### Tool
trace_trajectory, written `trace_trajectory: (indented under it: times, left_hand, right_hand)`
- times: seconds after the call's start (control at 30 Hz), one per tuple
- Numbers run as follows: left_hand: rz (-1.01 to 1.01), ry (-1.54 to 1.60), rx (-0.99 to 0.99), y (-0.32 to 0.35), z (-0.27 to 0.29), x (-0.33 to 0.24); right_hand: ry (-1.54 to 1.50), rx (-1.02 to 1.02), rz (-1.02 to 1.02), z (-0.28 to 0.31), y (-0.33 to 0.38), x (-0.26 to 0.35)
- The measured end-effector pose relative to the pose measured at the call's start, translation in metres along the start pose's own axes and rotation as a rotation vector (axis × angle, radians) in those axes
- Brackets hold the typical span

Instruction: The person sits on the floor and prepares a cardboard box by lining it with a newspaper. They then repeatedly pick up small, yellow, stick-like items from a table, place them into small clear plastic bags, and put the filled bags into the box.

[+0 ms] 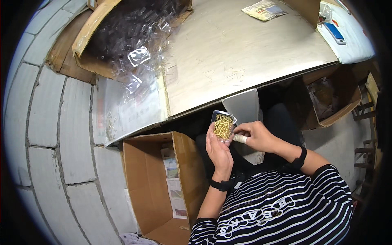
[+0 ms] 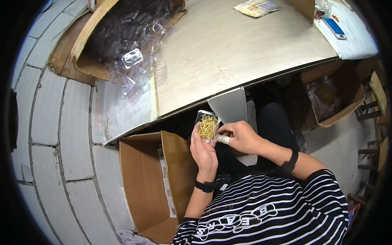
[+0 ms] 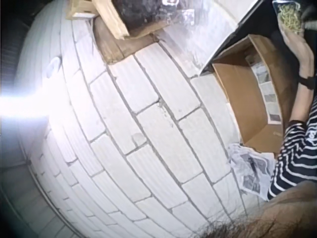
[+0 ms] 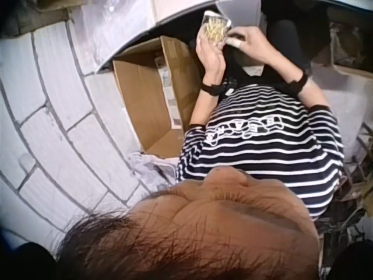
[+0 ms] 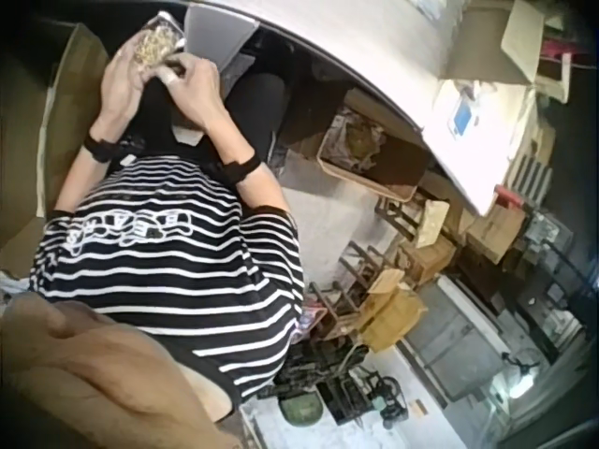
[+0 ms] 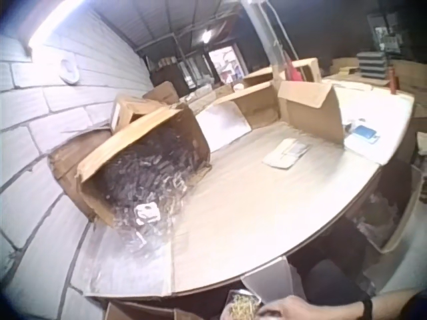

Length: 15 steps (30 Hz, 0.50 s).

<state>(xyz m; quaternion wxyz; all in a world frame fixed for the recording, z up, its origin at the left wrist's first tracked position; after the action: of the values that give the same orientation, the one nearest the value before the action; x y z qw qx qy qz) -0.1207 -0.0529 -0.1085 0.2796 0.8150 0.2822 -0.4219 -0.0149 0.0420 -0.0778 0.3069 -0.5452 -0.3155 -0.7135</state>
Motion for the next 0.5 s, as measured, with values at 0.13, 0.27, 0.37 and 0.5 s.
trace_trajectory:
  times: [0.13, 0.27, 0.37, 0.5]
  left_hand:
    - [-0.008, 0.016, 0.048, 0.003, -0.007, 0.004]
    - [0.011, 0.004, 0.046, 0.003, 0.000, 0.011]
    - [0.035, -0.056, 0.025, 0.008, -0.003, 0.003]
    - [0.036, -0.126, 0.040, 0.007, 0.001, 0.005]
  right_hand:
    - [-0.412, 0.067, -0.148, -0.006, -0.002, -0.029]
    - [-0.229, -0.017, -0.172, 0.005, 0.004, -0.017]
    - [0.054, -0.131, 0.016, 0.016, 0.006, -0.002]
    - [0.195, -0.153, 0.062, 0.018, 0.006, 0.007]
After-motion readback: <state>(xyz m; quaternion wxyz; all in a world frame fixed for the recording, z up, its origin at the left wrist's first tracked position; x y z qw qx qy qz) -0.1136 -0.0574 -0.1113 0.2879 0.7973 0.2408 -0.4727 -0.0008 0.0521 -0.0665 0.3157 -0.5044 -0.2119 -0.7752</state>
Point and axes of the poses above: each hand's wrist, its own y-axis away from the middle knuckle, its own z-axis out of the back of the hand, x = y × z, the point moved 6 cm from there along -y, towards the middle knuckle, and after that the axes turned 1 degree about -x, right-handed, at the moved point
